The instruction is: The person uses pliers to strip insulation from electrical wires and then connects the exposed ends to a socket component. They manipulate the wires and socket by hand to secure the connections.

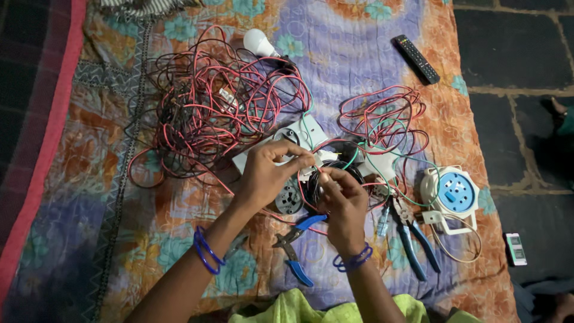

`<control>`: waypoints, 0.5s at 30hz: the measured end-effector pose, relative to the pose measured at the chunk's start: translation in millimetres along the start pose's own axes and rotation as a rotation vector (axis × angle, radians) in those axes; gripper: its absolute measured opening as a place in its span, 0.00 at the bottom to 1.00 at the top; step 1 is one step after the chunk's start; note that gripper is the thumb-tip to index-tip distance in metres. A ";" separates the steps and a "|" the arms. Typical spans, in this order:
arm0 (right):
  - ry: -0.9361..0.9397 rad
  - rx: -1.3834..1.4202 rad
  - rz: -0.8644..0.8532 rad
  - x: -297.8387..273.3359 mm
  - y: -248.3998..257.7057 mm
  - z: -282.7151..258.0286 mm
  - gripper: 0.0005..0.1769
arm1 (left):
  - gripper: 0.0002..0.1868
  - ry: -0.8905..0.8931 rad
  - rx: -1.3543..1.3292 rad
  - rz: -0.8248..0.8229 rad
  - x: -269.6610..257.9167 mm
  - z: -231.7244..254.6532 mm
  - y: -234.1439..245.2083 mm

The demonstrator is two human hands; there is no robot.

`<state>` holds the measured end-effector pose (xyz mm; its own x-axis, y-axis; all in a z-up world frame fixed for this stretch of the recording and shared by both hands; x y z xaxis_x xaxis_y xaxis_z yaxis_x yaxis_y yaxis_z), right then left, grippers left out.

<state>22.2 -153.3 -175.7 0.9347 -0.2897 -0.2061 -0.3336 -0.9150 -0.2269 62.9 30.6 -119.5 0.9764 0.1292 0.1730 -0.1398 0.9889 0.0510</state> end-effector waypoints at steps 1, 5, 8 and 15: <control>0.060 -0.064 0.003 1.3 6.6 -6.4 0.09 | 0.12 -0.068 0.058 -0.002 -0.3 4.5 1.4; 0.115 0.003 0.110 21.1 51.3 -30.2 0.09 | 0.19 0.279 -0.058 0.060 -12.8 -40.9 12.2; 0.122 0.104 0.149 36.2 77.2 -41.4 0.07 | 0.17 0.221 0.212 0.057 -25.2 -71.0 9.9; 0.172 0.168 0.100 22.1 73.1 -62.0 0.08 | 0.24 -0.168 0.949 -0.041 -71.4 -109.4 -23.8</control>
<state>26.1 -244.0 -137.8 0.8984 -0.4330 -0.0738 -0.4277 -0.8241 -0.3715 14.5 5.9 -240.7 0.9575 0.0105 0.2882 -0.2529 0.5109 0.8216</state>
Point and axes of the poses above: each hand's wrist, its own x-axis towards the middle knuckle, its own y-axis out of the back of the hand, z = x × y, the point moved 9 cm from there along x, towards the middle knuckle, and after that the axes turned 12 degrees about z, right-handed, at the moved point
